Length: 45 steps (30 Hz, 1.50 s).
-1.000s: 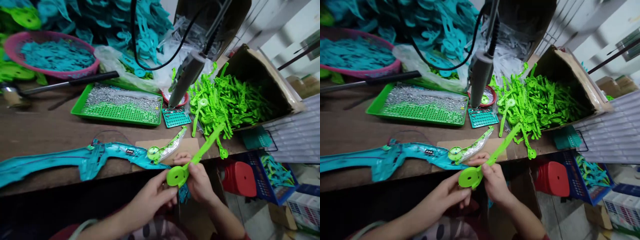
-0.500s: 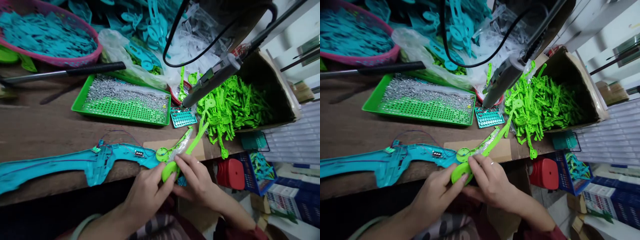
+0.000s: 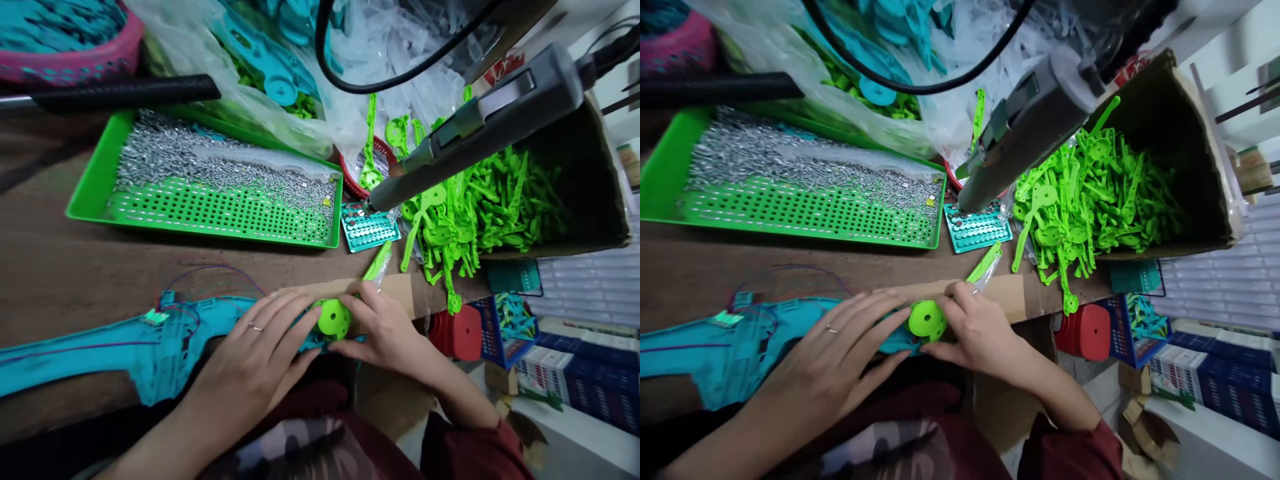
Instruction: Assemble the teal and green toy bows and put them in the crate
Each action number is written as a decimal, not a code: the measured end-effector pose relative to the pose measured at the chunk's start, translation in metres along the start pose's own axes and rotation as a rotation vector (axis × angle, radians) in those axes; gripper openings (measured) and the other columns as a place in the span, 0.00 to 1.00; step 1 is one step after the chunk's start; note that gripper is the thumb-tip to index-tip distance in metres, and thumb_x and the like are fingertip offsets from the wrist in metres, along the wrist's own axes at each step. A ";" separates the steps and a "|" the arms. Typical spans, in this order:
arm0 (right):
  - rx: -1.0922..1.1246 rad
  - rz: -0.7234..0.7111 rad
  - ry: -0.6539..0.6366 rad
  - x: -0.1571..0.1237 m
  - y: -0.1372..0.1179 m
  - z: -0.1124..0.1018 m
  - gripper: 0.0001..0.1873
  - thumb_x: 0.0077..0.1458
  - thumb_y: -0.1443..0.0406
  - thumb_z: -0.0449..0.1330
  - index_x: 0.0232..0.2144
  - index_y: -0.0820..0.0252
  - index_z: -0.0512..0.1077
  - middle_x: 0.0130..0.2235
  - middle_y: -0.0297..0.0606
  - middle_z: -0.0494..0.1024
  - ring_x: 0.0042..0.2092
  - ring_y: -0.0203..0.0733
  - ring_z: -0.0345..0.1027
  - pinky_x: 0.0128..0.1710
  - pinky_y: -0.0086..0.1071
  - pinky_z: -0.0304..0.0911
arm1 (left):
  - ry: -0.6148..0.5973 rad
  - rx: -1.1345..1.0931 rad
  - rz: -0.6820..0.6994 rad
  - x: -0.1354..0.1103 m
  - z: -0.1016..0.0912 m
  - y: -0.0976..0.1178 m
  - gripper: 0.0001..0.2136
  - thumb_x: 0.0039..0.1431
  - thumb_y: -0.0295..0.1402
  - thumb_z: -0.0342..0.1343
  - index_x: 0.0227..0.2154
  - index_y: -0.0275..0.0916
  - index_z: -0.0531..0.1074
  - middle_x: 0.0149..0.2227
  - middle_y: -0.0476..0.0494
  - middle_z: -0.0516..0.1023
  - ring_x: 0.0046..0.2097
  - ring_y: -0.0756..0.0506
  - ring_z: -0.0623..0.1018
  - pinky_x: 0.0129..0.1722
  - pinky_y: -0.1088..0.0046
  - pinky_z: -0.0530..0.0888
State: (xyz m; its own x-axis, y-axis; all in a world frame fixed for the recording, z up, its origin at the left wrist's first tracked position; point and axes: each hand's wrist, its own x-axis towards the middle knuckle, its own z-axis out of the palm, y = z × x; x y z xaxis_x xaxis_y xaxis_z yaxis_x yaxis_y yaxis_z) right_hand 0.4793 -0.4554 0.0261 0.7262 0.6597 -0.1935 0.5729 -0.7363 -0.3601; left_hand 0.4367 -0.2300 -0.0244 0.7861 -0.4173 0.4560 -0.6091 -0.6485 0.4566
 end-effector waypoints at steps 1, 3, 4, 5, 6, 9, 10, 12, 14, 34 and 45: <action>-0.001 -0.009 -0.008 0.001 0.001 -0.001 0.29 0.59 0.48 0.60 0.53 0.64 0.68 0.49 0.50 0.70 0.47 0.51 0.69 0.43 0.44 0.72 | -0.008 -0.007 0.008 0.000 0.002 -0.001 0.18 0.67 0.32 0.52 0.56 0.31 0.67 0.56 0.31 0.74 0.58 0.35 0.74 0.60 0.52 0.68; -0.013 -0.029 -0.017 0.002 0.001 -0.003 0.30 0.60 0.48 0.59 0.54 0.64 0.67 0.48 0.50 0.70 0.47 0.51 0.68 0.43 0.44 0.72 | -0.018 -0.007 0.017 -0.001 0.006 -0.003 0.19 0.67 0.33 0.53 0.57 0.29 0.67 0.57 0.30 0.74 0.59 0.34 0.73 0.62 0.51 0.67; -0.020 -0.039 -0.021 0.003 0.002 -0.003 0.30 0.60 0.47 0.59 0.54 0.65 0.67 0.47 0.50 0.70 0.47 0.51 0.68 0.43 0.44 0.71 | -0.023 -0.008 0.019 -0.001 0.008 -0.004 0.20 0.67 0.34 0.53 0.57 0.28 0.66 0.57 0.30 0.73 0.59 0.34 0.73 0.63 0.51 0.66; -0.024 -0.047 -0.025 0.004 0.002 -0.003 0.30 0.60 0.47 0.58 0.54 0.65 0.67 0.46 0.49 0.70 0.47 0.52 0.67 0.42 0.44 0.71 | -0.030 -0.010 0.018 -0.002 0.009 -0.005 0.20 0.67 0.34 0.53 0.58 0.28 0.66 0.57 0.29 0.73 0.59 0.34 0.73 0.63 0.51 0.66; -0.023 -0.053 -0.029 0.004 0.002 -0.003 0.31 0.61 0.47 0.58 0.54 0.65 0.68 0.45 0.49 0.69 0.46 0.52 0.67 0.42 0.44 0.71 | -0.032 -0.016 0.017 -0.003 0.009 -0.006 0.21 0.67 0.35 0.54 0.58 0.28 0.66 0.57 0.29 0.73 0.59 0.34 0.73 0.63 0.51 0.66; -0.006 -0.057 -0.033 0.005 0.004 -0.004 0.31 0.60 0.46 0.59 0.53 0.65 0.68 0.44 0.48 0.69 0.46 0.52 0.66 0.41 0.43 0.70 | -0.021 -0.039 0.009 -0.005 0.010 -0.008 0.21 0.66 0.36 0.55 0.57 0.29 0.66 0.54 0.30 0.75 0.57 0.35 0.75 0.62 0.51 0.68; -0.001 -0.060 -0.032 0.005 0.004 -0.004 0.30 0.60 0.47 0.60 0.53 0.64 0.68 0.44 0.47 0.69 0.46 0.51 0.66 0.41 0.43 0.70 | -0.014 -0.047 0.007 -0.006 0.010 -0.008 0.20 0.67 0.37 0.55 0.56 0.30 0.66 0.53 0.32 0.76 0.56 0.36 0.76 0.61 0.51 0.69; 0.001 -0.071 -0.030 0.005 0.005 -0.005 0.30 0.60 0.47 0.59 0.53 0.65 0.68 0.44 0.48 0.69 0.46 0.52 0.65 0.42 0.43 0.70 | -0.002 -0.054 0.010 -0.006 0.010 -0.009 0.19 0.67 0.37 0.55 0.55 0.32 0.67 0.50 0.34 0.78 0.53 0.37 0.77 0.60 0.51 0.70; -0.005 -0.090 -0.034 0.005 0.005 -0.005 0.30 0.61 0.48 0.58 0.54 0.65 0.68 0.44 0.48 0.69 0.47 0.52 0.65 0.42 0.44 0.69 | 0.000 -0.053 0.019 -0.005 0.010 -0.010 0.17 0.67 0.37 0.55 0.53 0.32 0.68 0.47 0.36 0.78 0.51 0.38 0.78 0.59 0.52 0.71; -0.128 -0.156 0.004 0.012 0.002 -0.003 0.29 0.62 0.46 0.55 0.46 0.69 0.70 0.41 0.48 0.68 0.45 0.52 0.61 0.41 0.43 0.67 | -0.054 -0.054 0.030 -0.006 0.010 -0.011 0.17 0.65 0.35 0.57 0.52 0.31 0.67 0.49 0.30 0.75 0.52 0.34 0.76 0.57 0.49 0.72; -0.149 -0.127 0.023 0.010 0.003 0.008 0.29 0.61 0.44 0.56 0.40 0.68 0.70 0.39 0.48 0.68 0.44 0.53 0.62 0.40 0.44 0.68 | -0.074 -0.025 0.102 -0.003 0.009 -0.007 0.14 0.65 0.31 0.58 0.51 0.30 0.69 0.52 0.31 0.75 0.55 0.35 0.75 0.60 0.50 0.68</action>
State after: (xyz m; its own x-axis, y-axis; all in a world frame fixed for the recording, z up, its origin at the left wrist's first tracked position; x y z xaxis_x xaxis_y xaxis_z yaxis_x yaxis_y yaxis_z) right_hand 0.4855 -0.4497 0.0152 0.6521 0.7464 -0.1332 0.7092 -0.6626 -0.2408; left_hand 0.4400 -0.2302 -0.0360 0.7246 -0.5269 0.4442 -0.6884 -0.5844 0.4297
